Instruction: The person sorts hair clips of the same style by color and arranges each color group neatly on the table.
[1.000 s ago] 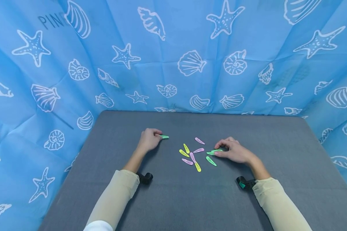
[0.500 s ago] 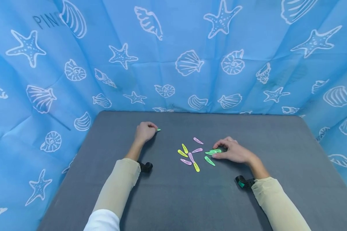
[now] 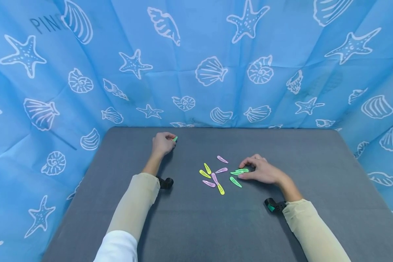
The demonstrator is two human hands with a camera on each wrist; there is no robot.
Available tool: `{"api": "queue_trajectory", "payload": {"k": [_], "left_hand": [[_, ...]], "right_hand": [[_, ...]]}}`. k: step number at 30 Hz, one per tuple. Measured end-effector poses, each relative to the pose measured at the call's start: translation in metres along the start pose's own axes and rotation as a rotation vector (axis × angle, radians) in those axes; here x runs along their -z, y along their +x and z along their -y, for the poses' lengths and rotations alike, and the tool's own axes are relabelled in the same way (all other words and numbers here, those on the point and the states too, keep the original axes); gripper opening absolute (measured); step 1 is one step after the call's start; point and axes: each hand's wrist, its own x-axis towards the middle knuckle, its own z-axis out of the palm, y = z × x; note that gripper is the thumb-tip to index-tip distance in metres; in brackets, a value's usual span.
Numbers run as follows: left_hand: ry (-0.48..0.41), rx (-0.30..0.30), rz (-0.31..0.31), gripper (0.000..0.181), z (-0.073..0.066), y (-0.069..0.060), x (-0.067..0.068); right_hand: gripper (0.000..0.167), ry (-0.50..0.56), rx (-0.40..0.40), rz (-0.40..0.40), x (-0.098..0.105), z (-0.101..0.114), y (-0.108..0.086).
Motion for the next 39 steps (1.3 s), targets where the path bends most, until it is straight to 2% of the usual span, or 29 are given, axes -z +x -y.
{"api": "queue_trajectory", "payload": {"k": [2, 5, 9, 17, 19, 22, 25, 28, 34, 39], "left_hand": [[-0.054, 0.021, 0.009, 0.017, -0.002, 0.004, -0.001], [-0.074, 0.025, 0.021, 0.018, -0.004, 0.011, -0.004], [-0.013, -0.007, 0.04, 0.022, -0.003, 0.017, -0.008], [0.013, -0.008, 0.061, 0.028, 0.008, 0.024, -0.009], [0.013, -0.029, 0.094, 0.034, 0.01, 0.026, -0.005], [0.024, -0.071, 0.186, 0.047, 0.013, 0.028, 0.002], [0.086, -0.115, 0.29, 0.061, 0.013, 0.031, 0.008], [0.157, -0.135, 0.331, 0.067, 0.014, 0.034, 0.01], [0.18, -0.118, 0.324, 0.061, 0.013, 0.038, 0.009], [0.178, -0.097, 0.328, 0.068, 0.011, 0.037, 0.008]], "right_hand": [[0.04, 0.003, -0.005, 0.003, 0.0, 0.0, 0.0], [0.04, 0.005, -0.013, 0.004, 0.0, 0.0, 0.001], [0.04, 0.007, -0.026, 0.001, -0.001, -0.001, 0.001], [0.039, 0.007, -0.041, 0.003, -0.001, 0.0, 0.001], [0.039, 0.01, -0.04, 0.005, 0.0, 0.0, 0.001], [0.037, 0.013, -0.039, 0.008, 0.0, -0.001, 0.001], [0.033, 0.017, -0.03, 0.008, 0.0, -0.001, 0.001], [0.029, 0.024, -0.021, 0.008, 0.002, 0.0, 0.0], [0.013, 0.008, -0.005, -0.026, 0.001, 0.003, 0.0], [0.007, 0.013, 0.003, -0.055, -0.003, 0.004, 0.001]]}}
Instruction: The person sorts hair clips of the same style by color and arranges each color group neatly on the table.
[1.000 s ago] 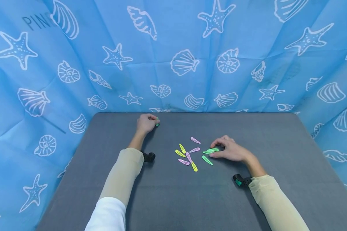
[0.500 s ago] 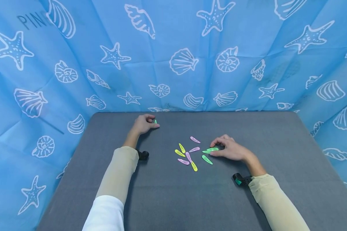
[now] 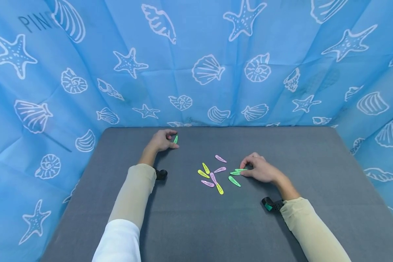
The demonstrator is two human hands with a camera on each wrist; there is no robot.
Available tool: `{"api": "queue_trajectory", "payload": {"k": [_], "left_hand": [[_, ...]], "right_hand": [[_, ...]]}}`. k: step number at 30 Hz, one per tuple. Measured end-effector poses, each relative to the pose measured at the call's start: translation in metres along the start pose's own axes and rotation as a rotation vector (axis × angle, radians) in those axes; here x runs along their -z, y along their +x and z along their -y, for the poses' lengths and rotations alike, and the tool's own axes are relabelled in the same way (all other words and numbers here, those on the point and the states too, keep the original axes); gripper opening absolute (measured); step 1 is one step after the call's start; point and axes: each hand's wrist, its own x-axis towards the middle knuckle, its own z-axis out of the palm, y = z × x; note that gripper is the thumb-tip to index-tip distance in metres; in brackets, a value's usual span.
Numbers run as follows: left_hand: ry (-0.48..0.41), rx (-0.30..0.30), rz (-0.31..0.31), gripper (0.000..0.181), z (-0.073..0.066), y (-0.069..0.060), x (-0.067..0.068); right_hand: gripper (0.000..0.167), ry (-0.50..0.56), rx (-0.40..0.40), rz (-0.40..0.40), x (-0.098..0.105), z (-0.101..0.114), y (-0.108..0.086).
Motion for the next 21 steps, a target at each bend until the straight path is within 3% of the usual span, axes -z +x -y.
{"api": "queue_trajectory", "payload": {"k": [5, 10, 15, 21], "left_hand": [[0.001, 0.02, 0.025, 0.072, 0.0, -0.001, 0.001], [0.047, -0.017, 0.052, 0.071, 0.0, -0.001, 0.003], [0.099, -0.047, 0.109, 0.071, 0.001, 0.0, 0.008], [0.079, -0.042, 0.125, 0.068, 0.002, 0.003, 0.011]], "right_hand": [[0.009, 0.045, -0.013, -0.02, 0.001, 0.004, 0.0], [0.014, 0.114, -0.017, -0.077, 0.005, 0.009, -0.001], [0.014, 0.107, -0.026, -0.153, 0.007, 0.015, 0.0], [0.017, 0.089, -0.037, -0.208, 0.005, 0.023, 0.006]]}}
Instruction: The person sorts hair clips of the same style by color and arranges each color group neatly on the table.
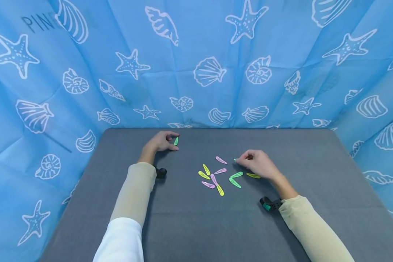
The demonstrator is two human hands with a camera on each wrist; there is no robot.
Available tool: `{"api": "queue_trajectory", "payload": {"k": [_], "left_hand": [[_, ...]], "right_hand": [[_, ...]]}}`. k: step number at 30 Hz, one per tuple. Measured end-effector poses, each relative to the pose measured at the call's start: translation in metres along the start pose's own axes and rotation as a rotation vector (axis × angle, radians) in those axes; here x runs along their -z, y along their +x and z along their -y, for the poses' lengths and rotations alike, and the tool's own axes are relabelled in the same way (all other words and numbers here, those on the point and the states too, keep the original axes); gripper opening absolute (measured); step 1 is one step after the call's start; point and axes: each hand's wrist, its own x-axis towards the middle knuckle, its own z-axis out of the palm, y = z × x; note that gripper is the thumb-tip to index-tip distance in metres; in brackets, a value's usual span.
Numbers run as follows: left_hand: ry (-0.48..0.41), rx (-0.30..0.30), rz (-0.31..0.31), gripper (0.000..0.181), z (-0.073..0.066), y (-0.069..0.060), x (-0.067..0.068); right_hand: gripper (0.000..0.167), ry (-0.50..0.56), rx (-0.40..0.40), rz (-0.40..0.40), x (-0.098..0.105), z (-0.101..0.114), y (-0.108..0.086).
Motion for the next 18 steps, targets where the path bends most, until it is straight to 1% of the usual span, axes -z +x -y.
{"api": "queue_trajectory", "payload": {"k": [4, 6, 9, 12, 14, 18], "left_hand": [[-0.015, 0.019, -0.008, 0.065, 0.001, 0.001, 0.002], [-0.024, 0.03, -0.011, 0.064, 0.002, 0.002, 0.002], [-0.031, 0.035, -0.012, 0.064, 0.002, 0.003, 0.002], [-0.042, 0.029, -0.017, 0.063, 0.002, 0.001, 0.002], [-0.048, 0.024, -0.022, 0.062, 0.002, 0.0, 0.002], [-0.048, 0.019, -0.037, 0.06, 0.002, -0.001, 0.001]], "right_hand": [[0.02, 0.04, -0.01, 0.002, -0.008, 0.007, 0.009], [0.026, 0.044, 0.015, 0.022, -0.012, 0.012, 0.016], [0.031, 0.018, 0.051, 0.052, -0.018, 0.021, 0.026], [0.028, 0.011, 0.068, 0.065, -0.026, 0.031, 0.038], [0.024, 0.041, 0.065, 0.063, -0.031, 0.039, 0.046], [0.019, 0.103, 0.066, 0.031, -0.046, 0.055, 0.065]]}}
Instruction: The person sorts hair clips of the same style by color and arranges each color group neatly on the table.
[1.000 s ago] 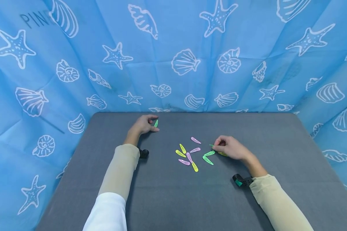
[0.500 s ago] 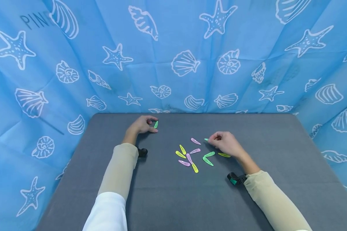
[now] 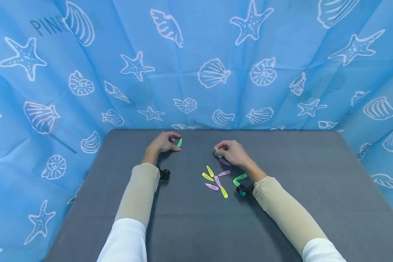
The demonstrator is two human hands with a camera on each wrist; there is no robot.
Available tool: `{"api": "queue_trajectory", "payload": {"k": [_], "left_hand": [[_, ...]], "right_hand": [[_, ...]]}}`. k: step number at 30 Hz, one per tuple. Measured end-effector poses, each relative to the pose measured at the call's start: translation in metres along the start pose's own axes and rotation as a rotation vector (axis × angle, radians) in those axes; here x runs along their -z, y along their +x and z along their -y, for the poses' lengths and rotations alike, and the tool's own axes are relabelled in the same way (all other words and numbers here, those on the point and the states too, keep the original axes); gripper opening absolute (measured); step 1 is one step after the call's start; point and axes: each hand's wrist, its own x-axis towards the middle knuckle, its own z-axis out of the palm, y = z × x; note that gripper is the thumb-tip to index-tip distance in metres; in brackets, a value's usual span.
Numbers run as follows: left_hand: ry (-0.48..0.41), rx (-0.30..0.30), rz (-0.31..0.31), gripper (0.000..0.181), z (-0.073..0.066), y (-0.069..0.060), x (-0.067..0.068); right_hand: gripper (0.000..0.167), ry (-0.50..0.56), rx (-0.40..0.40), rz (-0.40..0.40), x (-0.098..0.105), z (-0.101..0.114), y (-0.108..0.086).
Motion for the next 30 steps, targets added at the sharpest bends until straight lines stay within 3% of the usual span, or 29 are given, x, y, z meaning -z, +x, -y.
{"api": "queue_trajectory", "payload": {"k": [5, 14, 21, 30], "left_hand": [[-0.021, 0.002, -0.017, 0.059, 0.001, -0.001, -0.001], [-0.031, 0.025, -0.049, 0.06, 0.002, 0.004, -0.005], [0.002, -0.003, -0.05, 0.057, 0.001, 0.004, -0.004], [-0.013, -0.012, -0.018, 0.057, 0.005, 0.005, -0.001]], "right_hand": [[0.02, 0.031, 0.005, -0.02, -0.02, 0.013, 0.031], [0.021, -0.052, 0.003, -0.086, -0.052, 0.024, 0.077], [0.018, -0.116, -0.036, -0.08, -0.068, 0.036, 0.094], [0.027, -0.254, -0.099, -0.062, -0.078, 0.045, 0.103]]}}
